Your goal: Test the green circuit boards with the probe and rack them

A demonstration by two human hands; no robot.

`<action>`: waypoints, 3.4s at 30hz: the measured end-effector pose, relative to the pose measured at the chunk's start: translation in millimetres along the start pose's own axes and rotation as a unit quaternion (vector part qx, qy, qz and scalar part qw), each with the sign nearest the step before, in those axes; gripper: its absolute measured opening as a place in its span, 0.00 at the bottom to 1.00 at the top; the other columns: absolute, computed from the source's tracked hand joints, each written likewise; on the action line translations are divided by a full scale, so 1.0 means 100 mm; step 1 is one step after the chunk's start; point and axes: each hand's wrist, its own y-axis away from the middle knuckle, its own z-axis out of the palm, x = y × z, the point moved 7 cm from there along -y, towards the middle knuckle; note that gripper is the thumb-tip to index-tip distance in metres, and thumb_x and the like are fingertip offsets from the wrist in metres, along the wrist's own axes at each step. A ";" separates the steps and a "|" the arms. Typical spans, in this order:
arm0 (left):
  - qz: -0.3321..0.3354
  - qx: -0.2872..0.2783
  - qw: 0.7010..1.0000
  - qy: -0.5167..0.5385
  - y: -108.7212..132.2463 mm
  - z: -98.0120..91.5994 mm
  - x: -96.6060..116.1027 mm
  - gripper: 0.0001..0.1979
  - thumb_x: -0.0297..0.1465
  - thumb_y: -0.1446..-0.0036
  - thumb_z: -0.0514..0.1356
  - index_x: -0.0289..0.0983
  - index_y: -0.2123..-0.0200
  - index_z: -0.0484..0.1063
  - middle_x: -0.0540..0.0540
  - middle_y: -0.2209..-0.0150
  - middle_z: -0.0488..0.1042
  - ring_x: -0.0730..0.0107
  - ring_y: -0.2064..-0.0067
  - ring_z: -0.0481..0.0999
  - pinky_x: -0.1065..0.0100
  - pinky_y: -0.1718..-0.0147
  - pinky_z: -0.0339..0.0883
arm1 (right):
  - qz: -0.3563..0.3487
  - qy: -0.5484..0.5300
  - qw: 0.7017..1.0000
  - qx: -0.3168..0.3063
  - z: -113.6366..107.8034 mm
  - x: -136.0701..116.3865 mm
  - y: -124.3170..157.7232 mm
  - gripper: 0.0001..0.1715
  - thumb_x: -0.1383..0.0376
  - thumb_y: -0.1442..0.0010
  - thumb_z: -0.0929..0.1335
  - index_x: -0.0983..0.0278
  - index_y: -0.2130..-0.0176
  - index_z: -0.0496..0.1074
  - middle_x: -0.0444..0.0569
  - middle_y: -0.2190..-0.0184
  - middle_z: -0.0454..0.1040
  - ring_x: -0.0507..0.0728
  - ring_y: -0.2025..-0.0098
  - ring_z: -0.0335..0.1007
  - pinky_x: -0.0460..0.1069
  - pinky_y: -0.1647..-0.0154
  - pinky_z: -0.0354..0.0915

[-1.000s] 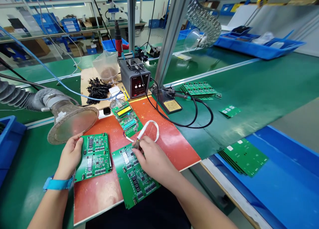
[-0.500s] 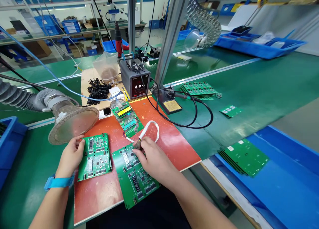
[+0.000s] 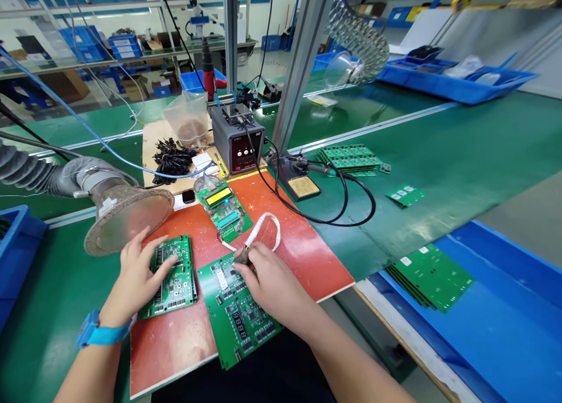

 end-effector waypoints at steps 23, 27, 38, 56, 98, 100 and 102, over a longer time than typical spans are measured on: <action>-0.034 -0.051 0.998 0.028 0.05 0.20 0.06 0.32 0.49 0.50 0.57 0.37 0.47 0.64 0.34 0.41 0.56 0.45 0.39 0.52 0.46 0.44 0.53 | -0.004 0.002 1.000 0.008 -0.02 -0.01 0.01 0.07 0.66 0.40 0.61 0.64 0.63 0.68 0.51 0.64 0.71 0.57 0.59 0.69 0.54 0.56 0.65; -0.040 -0.071 0.996 0.030 0.05 0.23 0.04 0.33 0.51 0.50 0.56 0.36 0.46 0.64 0.34 0.40 0.55 0.44 0.38 0.50 0.47 0.43 0.52 | -0.004 0.007 1.000 0.011 -0.02 -0.01 0.02 0.07 0.66 0.40 0.61 0.64 0.63 0.68 0.51 0.63 0.71 0.57 0.59 0.69 0.54 0.56 0.65; 0.071 0.025 0.997 0.035 0.08 0.02 0.34 0.26 0.44 0.47 0.58 0.41 0.46 0.61 0.39 0.45 0.61 0.46 0.38 0.49 0.41 0.43 0.44 | 0.001 0.009 1.000 0.016 -0.02 -0.02 0.03 0.07 0.66 0.40 0.61 0.64 0.62 0.68 0.51 0.63 0.70 0.57 0.58 0.68 0.54 0.55 0.65; 0.212 -0.086 0.964 0.135 0.23 0.11 0.84 0.31 0.45 0.51 0.61 0.34 0.47 0.62 0.40 0.59 0.66 0.55 0.55 0.63 0.53 0.53 0.58 | 0.027 -0.027 0.999 -0.030 -0.13 0.07 0.53 0.11 0.61 0.39 0.60 0.60 0.59 0.68 0.48 0.63 0.72 0.55 0.60 0.70 0.50 0.59 0.67; 0.205 -0.096 0.965 0.132 0.24 0.15 0.83 0.33 0.47 0.49 0.59 0.37 0.44 0.59 0.40 0.58 0.65 0.58 0.58 0.64 0.56 0.59 0.61 | -0.016 0.047 0.999 0.008 -0.09 0.04 0.68 0.10 0.65 0.39 0.61 0.63 0.59 0.68 0.50 0.62 0.71 0.55 0.58 0.70 0.50 0.58 0.69; 0.204 -0.095 0.965 0.131 0.24 0.15 0.83 0.33 0.48 0.50 0.59 0.37 0.45 0.60 0.40 0.58 0.65 0.58 0.58 0.65 0.56 0.59 0.61 | -0.014 0.049 0.999 0.007 -0.08 0.05 0.69 0.10 0.65 0.39 0.61 0.63 0.60 0.68 0.51 0.62 0.71 0.55 0.58 0.70 0.51 0.58 0.69; 0.203 -0.094 0.966 0.130 0.23 0.14 0.83 0.33 0.48 0.50 0.59 0.37 0.45 0.60 0.40 0.59 0.65 0.58 0.58 0.65 0.56 0.60 0.61 | -0.015 0.049 0.999 0.007 -0.07 0.05 0.69 0.10 0.64 0.39 0.60 0.63 0.60 0.68 0.51 0.62 0.71 0.56 0.58 0.70 0.51 0.58 0.69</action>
